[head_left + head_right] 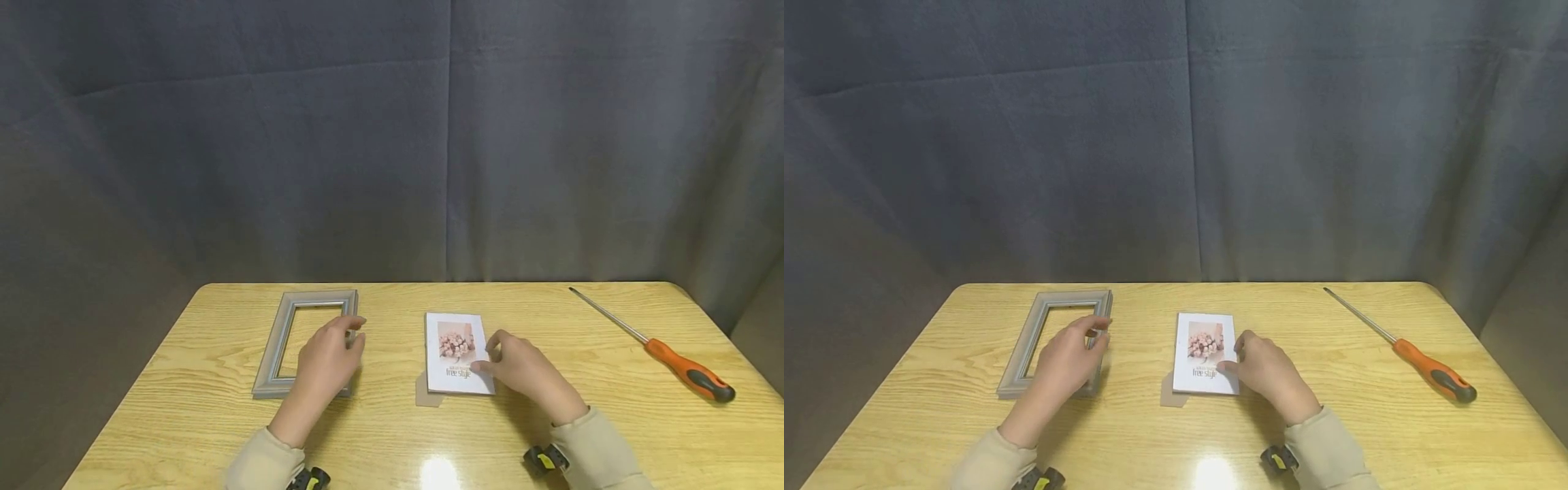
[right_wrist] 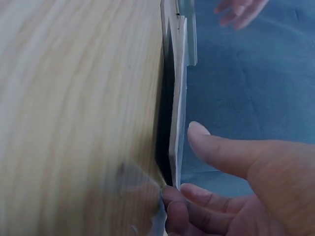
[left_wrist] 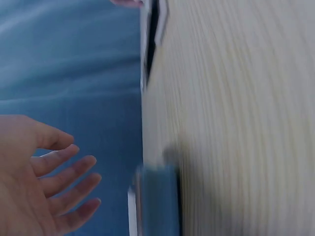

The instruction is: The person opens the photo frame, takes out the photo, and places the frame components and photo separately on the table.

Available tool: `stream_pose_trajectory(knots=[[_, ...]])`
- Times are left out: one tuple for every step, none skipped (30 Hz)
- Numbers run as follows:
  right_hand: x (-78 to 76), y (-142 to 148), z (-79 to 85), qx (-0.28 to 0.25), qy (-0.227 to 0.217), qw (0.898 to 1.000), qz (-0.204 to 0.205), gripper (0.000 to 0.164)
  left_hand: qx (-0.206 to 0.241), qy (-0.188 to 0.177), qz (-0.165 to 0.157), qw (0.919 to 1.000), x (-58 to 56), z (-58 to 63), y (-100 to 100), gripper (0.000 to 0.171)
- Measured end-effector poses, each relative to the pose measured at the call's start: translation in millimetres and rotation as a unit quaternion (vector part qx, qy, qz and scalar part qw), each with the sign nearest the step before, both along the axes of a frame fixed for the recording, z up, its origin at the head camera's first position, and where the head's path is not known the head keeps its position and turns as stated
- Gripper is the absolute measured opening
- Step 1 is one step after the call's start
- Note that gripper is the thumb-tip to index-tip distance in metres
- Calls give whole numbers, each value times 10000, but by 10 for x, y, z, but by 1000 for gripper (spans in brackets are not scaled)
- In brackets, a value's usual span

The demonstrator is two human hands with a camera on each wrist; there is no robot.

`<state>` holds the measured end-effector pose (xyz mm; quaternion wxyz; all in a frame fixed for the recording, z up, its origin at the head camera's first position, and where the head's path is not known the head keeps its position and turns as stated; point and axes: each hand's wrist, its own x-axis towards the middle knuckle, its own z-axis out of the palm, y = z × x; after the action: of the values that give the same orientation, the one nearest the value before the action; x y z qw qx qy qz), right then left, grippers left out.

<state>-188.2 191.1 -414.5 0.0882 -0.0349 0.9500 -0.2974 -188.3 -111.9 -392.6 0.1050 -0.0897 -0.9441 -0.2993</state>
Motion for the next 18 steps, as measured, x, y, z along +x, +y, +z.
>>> stream_pose_trajectory(knots=[[3, -5, -4, 11, -23, 10000, -20, 50, 50, -10, -55, 10000, 9, -8, 53, 25], [2, -9, -7, 21, -29, 10000, -27, 51, 100, -54, -90, 9999, 19, -6, 106, 25], [1, -13, -9, 19, -20, 10000, -31, 52, 120, -62, -120, 9998, 25, -7, 158, 25], [1, -20, -12, 22, -16, 10000, -31, 53, 173, -124, -127, 9997, 32, -2, 210, 25], [-1, -24, -13, 17, -3, 10000, -25, 54, 232, -172, -157, 9995, 36, 1, 259, 25], [-1, -29, -12, 11, 0, 10000, -27, 55, 288, -216, -185, 9992, 38, 1, 304, 25], [-1, -32, -10, 7, 0, 10000, -32, 55, 350, -262, -224, 9988, 39, 3, 348, 25], [-2, -35, -9, 5, 6, 10000, -37, 55, 389, -317, -240, 9985, 39, 4, 389, 25], [-4, -35, -10, 8, 3, 10000, -36, 55, 439, -364, -270, 9980, 37, -2, 428, 25], [-5, -35, -9, 7, 1, 10000, -33, 55, 465, -421, -281, 9976, 33, -10, 464, 25], [-6, -34, -10, 9, 3, 10000, -28, 55, 485, -491, -296, 9972, 29, -24, 496, 25], [-7, -32, -12, 3, -2, 10000, -17, 54, 507, -570, -313, 9966, 26, -38, 526, 26], [-9, -29, -15, -3, -3, 10000, 0, 54, 528, -671, -335, 9958, 23, -53, 553, 26], [-11, -25, -19, -11, -4, 10000, 15, 53, 523, -764, -341, 9951, 19, -72, 578, 27], [-12, -21, -21, -15, -3, 10000, 28, 53, 526, -848, -358, 9944, 14, -90, 602, 27], [-11, -16, -23, -5, 19, 10000, 40, 52, 521, -934, -384, 9935, 10, -108, 624, 28], [-12, -10, -27, 1, 29, 10000, 46, 51, 527, -1008, -418, 9926, 6, -125, 644, 28], [-11, -4, -27, 1, 41, 10000, 46, 50, 524, -1061, -454, 9919, 3, -141, 661, 29]])
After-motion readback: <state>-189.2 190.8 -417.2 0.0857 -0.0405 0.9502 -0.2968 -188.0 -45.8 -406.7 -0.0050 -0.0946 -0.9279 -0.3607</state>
